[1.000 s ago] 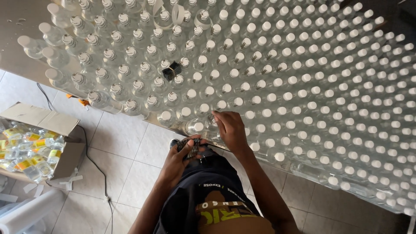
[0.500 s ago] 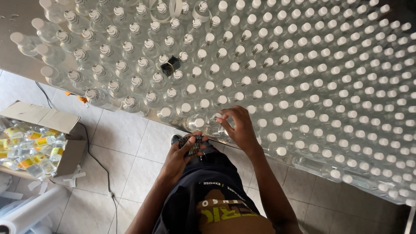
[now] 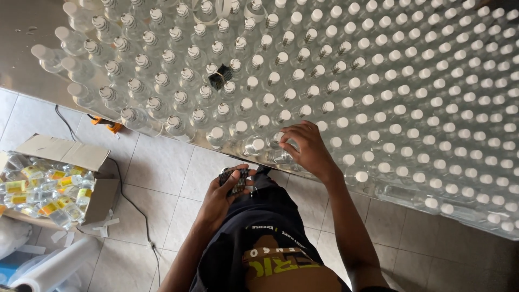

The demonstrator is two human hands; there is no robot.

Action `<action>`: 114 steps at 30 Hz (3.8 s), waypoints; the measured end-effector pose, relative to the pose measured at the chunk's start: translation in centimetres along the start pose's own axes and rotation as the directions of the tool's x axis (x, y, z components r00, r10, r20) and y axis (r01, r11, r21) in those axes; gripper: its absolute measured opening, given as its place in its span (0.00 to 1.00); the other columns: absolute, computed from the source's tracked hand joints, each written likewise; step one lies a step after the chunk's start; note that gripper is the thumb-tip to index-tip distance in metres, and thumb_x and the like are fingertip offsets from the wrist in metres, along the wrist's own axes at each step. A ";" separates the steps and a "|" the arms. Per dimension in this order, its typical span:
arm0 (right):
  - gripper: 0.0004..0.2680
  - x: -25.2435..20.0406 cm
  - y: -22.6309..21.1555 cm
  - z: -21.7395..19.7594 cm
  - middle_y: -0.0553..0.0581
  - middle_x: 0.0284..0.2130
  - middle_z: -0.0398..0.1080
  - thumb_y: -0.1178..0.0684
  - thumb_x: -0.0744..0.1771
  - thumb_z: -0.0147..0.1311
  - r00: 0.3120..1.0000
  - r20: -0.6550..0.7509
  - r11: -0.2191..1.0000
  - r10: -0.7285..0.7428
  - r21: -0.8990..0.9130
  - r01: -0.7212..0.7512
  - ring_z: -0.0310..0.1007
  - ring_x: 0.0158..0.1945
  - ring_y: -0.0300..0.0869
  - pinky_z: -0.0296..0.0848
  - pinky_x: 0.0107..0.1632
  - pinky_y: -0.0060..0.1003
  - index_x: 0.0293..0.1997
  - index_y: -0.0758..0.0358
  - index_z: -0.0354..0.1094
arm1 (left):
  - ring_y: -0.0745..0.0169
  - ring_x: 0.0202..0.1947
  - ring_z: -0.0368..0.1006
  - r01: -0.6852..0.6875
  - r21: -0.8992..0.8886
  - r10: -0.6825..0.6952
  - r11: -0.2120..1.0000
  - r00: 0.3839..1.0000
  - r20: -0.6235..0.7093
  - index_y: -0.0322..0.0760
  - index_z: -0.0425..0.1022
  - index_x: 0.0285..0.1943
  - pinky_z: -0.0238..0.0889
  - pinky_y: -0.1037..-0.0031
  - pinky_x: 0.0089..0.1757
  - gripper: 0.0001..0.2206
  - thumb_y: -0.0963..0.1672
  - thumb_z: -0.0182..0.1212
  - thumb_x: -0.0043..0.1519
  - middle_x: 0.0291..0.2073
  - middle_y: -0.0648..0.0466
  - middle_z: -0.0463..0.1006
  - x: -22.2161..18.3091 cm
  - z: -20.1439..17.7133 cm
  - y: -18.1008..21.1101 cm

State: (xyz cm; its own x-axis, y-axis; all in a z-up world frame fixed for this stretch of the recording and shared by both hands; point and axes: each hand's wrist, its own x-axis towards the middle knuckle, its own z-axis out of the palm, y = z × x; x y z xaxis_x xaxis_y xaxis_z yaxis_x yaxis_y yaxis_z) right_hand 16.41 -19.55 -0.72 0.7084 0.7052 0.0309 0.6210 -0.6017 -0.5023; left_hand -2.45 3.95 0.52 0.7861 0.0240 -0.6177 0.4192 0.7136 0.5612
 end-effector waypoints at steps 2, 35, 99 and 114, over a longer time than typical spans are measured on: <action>0.04 -0.1 -0.3 0.2 0.50 0.53 0.79 0.52 0.71 0.63 1.000 0.003 1.000 0.018 -0.020 -0.018 0.76 0.64 0.45 0.58 0.75 0.58 0.48 0.52 0.73 | 0.46 0.49 0.84 0.006 0.018 -0.006 1.000 1.000 0.015 0.28 0.77 0.71 0.79 0.61 0.51 0.24 0.48 0.61 0.70 0.55 0.33 0.85 -0.2 -0.4 0.0; 0.09 -5.8 4.3 -6.8 0.53 0.41 0.86 0.57 0.69 0.67 0.944 -0.149 0.784 0.293 0.603 -0.148 0.85 0.48 0.41 0.77 0.58 0.44 0.55 0.56 0.81 | 0.46 0.46 0.86 0.071 0.065 -0.079 0.995 0.988 0.129 0.24 0.79 0.67 0.81 0.58 0.50 0.21 0.45 0.65 0.68 0.50 0.34 0.86 3.8 13.3 -5.2; 0.10 -3.1 4.7 -6.8 0.54 0.42 0.86 0.61 0.69 0.65 0.980 0.032 0.731 0.197 0.661 -0.168 0.86 0.53 0.44 0.76 0.63 0.44 0.56 0.57 0.81 | 0.47 0.44 0.87 0.031 0.019 -0.032 0.999 0.998 0.048 0.24 0.79 0.67 0.81 0.60 0.50 0.21 0.45 0.63 0.69 0.47 0.34 0.87 4.2 14.0 -4.1; 0.06 -0.8 7.0 -2.0 0.52 0.46 0.81 0.57 0.73 0.58 0.968 -0.218 0.980 -0.128 0.124 0.157 0.82 0.53 0.46 0.77 0.60 0.42 0.56 0.55 0.79 | 0.48 0.39 0.86 -0.028 -0.080 0.024 0.996 0.998 -0.060 0.21 0.80 0.59 0.79 0.60 0.50 0.20 0.47 0.66 0.68 0.43 0.30 0.87 3.9 11.2 -4.2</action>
State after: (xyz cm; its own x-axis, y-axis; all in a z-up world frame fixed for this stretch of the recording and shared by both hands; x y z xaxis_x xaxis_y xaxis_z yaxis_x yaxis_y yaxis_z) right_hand 20.86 -25.10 -2.55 0.6790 0.6777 0.2823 0.6784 -0.4323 -0.5940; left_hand 3.97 -6.83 1.93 0.7673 0.0825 -0.6359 0.3593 0.7661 0.5329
